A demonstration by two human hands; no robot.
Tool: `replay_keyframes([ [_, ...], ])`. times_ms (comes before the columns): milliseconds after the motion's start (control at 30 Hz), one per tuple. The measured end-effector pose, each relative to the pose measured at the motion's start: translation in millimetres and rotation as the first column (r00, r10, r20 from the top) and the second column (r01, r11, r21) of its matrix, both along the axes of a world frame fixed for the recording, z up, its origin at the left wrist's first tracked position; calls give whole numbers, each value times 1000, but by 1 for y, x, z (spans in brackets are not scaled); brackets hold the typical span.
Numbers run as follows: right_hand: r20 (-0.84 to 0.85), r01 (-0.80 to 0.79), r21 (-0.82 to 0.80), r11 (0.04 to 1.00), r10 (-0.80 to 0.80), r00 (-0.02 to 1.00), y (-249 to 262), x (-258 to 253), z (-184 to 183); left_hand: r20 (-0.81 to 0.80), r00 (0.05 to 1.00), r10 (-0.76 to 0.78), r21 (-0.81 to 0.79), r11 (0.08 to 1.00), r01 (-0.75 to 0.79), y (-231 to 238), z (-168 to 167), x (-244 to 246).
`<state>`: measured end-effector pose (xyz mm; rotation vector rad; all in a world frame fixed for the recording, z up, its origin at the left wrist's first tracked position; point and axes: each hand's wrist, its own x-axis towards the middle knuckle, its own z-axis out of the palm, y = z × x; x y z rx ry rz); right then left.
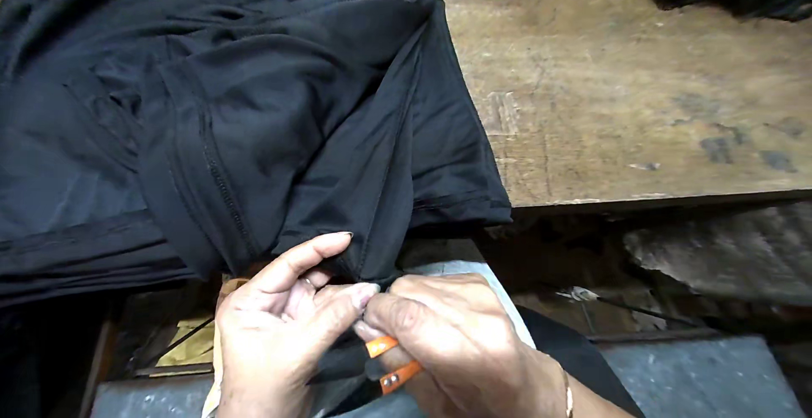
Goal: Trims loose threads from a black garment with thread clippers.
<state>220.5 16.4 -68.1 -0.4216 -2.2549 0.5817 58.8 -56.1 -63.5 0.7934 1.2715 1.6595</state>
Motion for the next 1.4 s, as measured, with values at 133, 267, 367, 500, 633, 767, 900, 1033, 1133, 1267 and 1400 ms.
replay_keyframes([
  [133,-105,-169,-338,926,142,984,-1,14,-8,34,999,-27,-17,999,28,-3,2,-1],
  [267,-315,-339,-879,334,126,941,-5,37,-14,33,996,-86,-8,996,86,-10,2,-12],
  [367,-316,-318,-947,44,59,947,-5,47,-19,9,993,-116,1,993,116,-14,2,-17],
  [500,-314,-311,-949,-46,67,947,-5,42,-19,16,989,-149,13,989,149,-15,5,-17],
  [633,-314,-308,-949,-64,109,943,-1,35,-15,44,979,-199,14,980,198,-17,8,-18],
  [767,-361,-349,-931,-109,133,923,1,32,-13,77,963,-258,14,966,258,-18,9,-21],
  [900,-412,-383,-899,-211,114,904,0,33,-16,88,931,-354,37,935,352,-18,8,-26],
  [1033,-414,-381,-896,-230,119,902,-2,31,-15,70,922,-381,38,924,380,-17,8,-28],
  [1133,-391,-356,-909,-217,144,909,-2,32,-15,83,907,-413,45,911,411,-17,7,-31],
  [1267,-395,-356,-901,-246,131,909,-1,35,-19,94,891,-444,54,896,441,-16,5,-33],
  [1400,-406,-369,-898,-238,127,905,-2,29,-16,86,885,-459,48,889,456,-15,5,-32],
])
